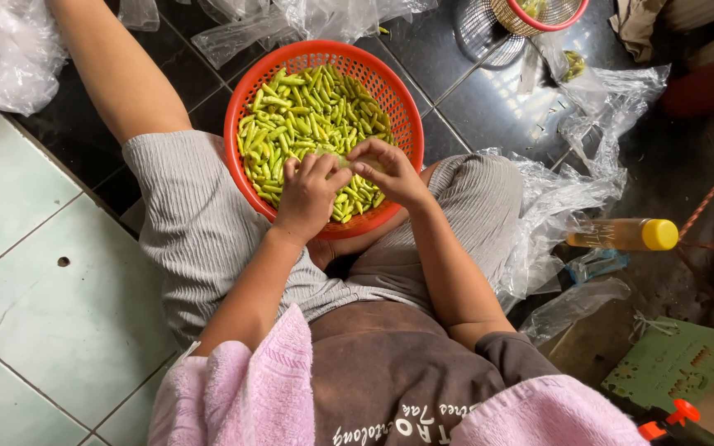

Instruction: The person sorts through a large red basket of small green peppers while sitting on the floor, picking them up by hand and placing them into a small clear plastic bag.

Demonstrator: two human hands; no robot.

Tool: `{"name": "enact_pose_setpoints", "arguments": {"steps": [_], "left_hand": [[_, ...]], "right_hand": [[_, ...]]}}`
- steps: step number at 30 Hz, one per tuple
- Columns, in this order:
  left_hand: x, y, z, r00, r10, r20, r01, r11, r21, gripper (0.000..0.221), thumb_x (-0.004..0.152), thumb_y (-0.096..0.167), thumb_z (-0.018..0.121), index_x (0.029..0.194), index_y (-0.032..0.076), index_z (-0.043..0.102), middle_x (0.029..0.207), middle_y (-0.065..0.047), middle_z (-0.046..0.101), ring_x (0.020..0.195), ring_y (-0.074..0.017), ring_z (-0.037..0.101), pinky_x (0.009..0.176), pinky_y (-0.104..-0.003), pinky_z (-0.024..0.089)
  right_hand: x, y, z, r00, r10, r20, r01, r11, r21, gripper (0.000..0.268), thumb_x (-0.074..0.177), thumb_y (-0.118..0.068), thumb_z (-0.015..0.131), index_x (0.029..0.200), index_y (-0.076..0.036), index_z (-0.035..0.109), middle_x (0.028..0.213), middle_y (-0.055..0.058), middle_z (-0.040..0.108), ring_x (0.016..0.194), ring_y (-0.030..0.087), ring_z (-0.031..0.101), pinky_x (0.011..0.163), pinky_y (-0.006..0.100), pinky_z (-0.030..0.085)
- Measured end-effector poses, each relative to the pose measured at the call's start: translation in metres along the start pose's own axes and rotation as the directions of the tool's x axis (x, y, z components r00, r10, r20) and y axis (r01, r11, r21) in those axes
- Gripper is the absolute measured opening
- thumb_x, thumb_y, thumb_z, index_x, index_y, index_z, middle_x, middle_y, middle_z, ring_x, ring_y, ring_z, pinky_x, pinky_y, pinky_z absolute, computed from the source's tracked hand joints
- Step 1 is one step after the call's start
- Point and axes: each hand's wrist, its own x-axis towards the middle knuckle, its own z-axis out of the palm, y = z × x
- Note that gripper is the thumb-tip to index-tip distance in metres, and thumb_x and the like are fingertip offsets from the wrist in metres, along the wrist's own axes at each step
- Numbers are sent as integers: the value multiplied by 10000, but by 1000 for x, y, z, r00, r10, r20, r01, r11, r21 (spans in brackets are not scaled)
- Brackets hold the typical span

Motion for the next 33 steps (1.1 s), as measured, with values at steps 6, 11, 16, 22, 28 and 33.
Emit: {"name": "enact_pose_setpoints", "arguments": {"steps": [6,11,16,22,28,33], "left_hand": [[-1,-1,-3,990,-137,-22,120,922,-368,212,881,89,695,991,264,647,997,74,523,977,-193,545,890,-399,345],[1,1,-2,951,-307,-34,205,709,-675,182,920,-20,677,974,154,680,951,-21,617,930,-276,625,853,-426,428],[2,-2,-4,933,-358,-49,193,609,-769,185,947,-39,657,973,135,712,911,-53,655,881,-328,655,825,-445,489],[0,-2,-6,929,-370,-24,233,634,-737,183,917,-59,652,1002,98,692,915,-93,665,892,-356,663,817,-472,522],[-6,-3,9,917,-398,6,272,615,-740,224,906,-50,592,1040,105,682,931,-121,657,917,-398,665,843,-506,525],[-11,-2,38,932,-357,-63,299,854,-427,295,901,11,542,1105,217,595,954,-31,628,930,-303,650,813,-456,507]], "right_hand": [[2,65,4,973,-104,-207,151,962,228,230,812,-15,859,888,4,642,867,140,679,841,188,625,791,314,488],[0,54,13,979,-19,-203,59,980,192,119,883,-81,803,940,1,739,914,138,722,877,168,625,819,281,465],[2,33,19,987,-45,-157,48,999,18,111,962,-102,739,1038,-32,780,1011,138,739,979,190,631,908,331,469],[-1,34,25,954,158,-254,-102,970,220,230,889,-85,817,1090,-21,724,880,43,761,845,60,668,803,209,516],[-1,43,26,972,-73,-221,-4,944,-330,241,796,-180,906,1008,-134,800,998,51,758,889,175,620,742,257,448],[-8,48,43,907,-199,-371,30,909,-415,298,836,-87,800,1122,-171,795,974,1,760,931,185,603,823,311,480]]}}
